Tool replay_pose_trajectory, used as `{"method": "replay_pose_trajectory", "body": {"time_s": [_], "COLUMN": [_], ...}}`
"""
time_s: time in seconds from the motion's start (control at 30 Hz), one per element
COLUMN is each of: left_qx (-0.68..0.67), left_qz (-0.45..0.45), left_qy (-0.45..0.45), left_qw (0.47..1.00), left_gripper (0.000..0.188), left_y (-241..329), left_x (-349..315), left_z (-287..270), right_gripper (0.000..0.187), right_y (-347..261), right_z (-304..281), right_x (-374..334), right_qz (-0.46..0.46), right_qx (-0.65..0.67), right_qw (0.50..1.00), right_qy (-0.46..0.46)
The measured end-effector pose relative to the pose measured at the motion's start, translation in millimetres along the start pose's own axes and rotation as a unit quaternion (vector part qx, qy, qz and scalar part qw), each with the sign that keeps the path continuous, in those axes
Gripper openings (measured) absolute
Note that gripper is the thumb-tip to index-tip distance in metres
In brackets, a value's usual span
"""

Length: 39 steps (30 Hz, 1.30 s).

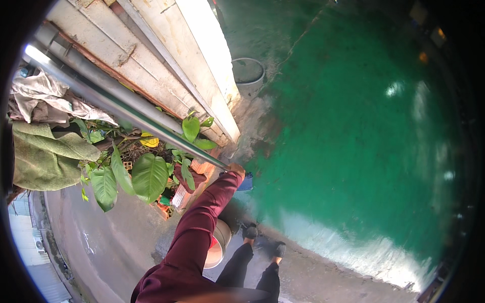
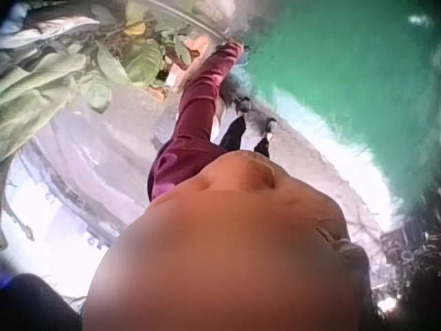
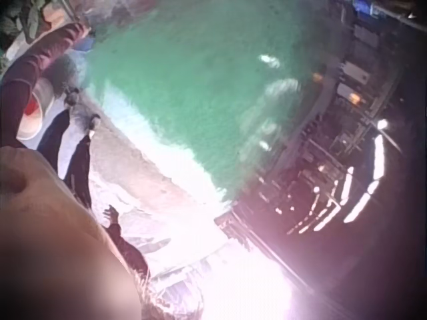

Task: The person mops a green-painted floor using a flat mop, repeatedly dipping it into a bucket of water. They then pour water from a red scoop into a pink basin and wash a dark cloth by hand.

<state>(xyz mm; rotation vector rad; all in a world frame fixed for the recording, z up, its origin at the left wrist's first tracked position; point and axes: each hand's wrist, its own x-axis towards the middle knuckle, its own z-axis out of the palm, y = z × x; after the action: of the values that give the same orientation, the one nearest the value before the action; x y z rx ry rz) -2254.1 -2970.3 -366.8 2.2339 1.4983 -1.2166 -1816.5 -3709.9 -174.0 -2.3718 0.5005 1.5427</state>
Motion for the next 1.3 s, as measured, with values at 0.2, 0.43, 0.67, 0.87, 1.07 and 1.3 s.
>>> {"method": "replay_pose_trajectory", "body": {"time_s": [0.2,0.43,0.67,0.87,1.07,1.3], "left_qx": [-0.032,0.101,0.166,0.242,0.156,0.074], "left_qz": [0.013,-0.054,-0.111,-0.069,0.040,0.188], "left_qy": [-0.052,-0.029,0.193,0.098,0.106,0.075], "left_qw": [0.998,0.993,0.961,0.963,0.981,0.977], "left_gripper": [0.028,0.032,0.028,0.036,0.022,0.018], "left_y": [-37.4,-67.2,-98.4,-105.6,-4.6,120.4], "left_x": [24.6,23.3,21.7,-11.4,-149.4,-366.9], "left_z": [-7.4,-0.3,35.3,3.8,-101.8,-169.7], "right_gripper": [0.032,0.042,0.034,0.033,0.034,0.078], "right_y": [30.2,126.1,123.0,115.8,151.0,190.5], "right_z": [1.4,-60.6,-60.3,-49.4,-88.8,-152.1], "right_x": [-9.0,-28.3,-80.2,-97.3,-71.8,-56.1], "right_qz": [0.012,0.009,0.038,-0.037,0.021,0.102], "right_qx": [0.002,0.032,0.074,0.043,0.105,0.015], "right_qw": [1.000,0.999,0.997,0.998,0.994,0.995], "right_qy": [0.002,0.002,0.005,-0.007,-0.011,-0.001]}}
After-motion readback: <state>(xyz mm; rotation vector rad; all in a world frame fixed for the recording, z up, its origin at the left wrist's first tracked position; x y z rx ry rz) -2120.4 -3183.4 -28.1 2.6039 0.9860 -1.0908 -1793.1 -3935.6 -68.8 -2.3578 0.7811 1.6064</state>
